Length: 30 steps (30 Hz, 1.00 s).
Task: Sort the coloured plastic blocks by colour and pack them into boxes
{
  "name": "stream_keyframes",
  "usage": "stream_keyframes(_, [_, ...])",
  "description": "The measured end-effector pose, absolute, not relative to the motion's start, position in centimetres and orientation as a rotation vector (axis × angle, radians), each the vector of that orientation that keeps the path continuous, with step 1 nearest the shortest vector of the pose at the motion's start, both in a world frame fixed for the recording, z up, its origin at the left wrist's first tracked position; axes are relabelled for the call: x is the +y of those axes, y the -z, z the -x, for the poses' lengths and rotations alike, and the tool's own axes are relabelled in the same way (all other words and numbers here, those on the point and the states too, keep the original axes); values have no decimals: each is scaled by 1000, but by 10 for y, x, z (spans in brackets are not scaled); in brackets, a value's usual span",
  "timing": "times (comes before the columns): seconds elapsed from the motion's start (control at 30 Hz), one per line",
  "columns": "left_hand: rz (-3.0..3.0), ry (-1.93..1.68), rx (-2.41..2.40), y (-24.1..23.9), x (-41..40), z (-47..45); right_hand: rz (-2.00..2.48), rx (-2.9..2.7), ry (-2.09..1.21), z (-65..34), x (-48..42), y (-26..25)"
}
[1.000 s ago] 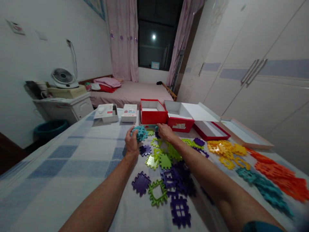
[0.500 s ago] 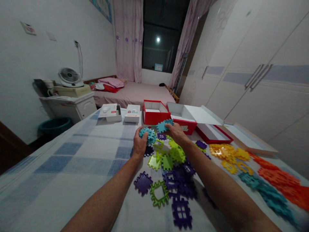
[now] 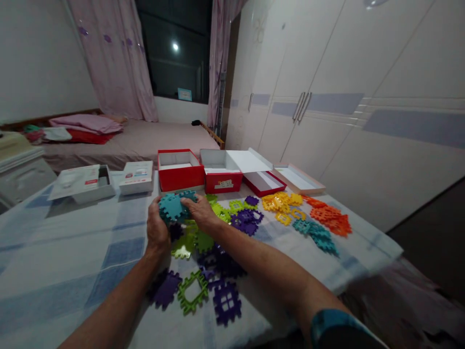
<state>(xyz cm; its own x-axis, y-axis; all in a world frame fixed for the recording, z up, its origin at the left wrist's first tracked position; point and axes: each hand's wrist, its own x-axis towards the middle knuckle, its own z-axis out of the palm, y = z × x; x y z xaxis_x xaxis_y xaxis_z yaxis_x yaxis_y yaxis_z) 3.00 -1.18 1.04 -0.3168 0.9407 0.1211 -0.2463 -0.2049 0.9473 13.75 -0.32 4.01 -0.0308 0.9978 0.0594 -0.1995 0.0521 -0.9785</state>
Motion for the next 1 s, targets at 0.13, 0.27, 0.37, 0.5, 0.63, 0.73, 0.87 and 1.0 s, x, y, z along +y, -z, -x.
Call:
stream_keyframes(0.13, [-1169,-1711,1226,-25,-25,-36,952,-1059,-1345,-138,-16,-47])
stream_keyframes(0.27, [-1222,-1649,1096,-32,-33,-40,946,-1015,-1452,-146,-23,-52])
stream_keyframes(0.37, [-1191,-1603,1043,-31,-35,-43,972,-988,-1483,-156,-23,-52])
stream_keyframes(0.5, [-1098,-1496,849,-31,-41,-51,928,-990,-1442,-171,-30,-54])
stream_keyframes(0.63, [-1103,-1362,695,-27,-46,-60,894,-982,-1416,-203,-56,-69])
stream_keyframes(0.73, [-1139,-1347,667,-20,-44,-61,951,-1009,-1332,-252,-89,-83])
stream_keyframes(0.87, [-1192,-1374,789,-15,-37,-54,1335,-1139,-1028,-336,-143,-89])
stream_keyframes(1.0, [-1210,-1394,892,-15,-35,-49,1745,-1168,-755,-396,-185,-76])
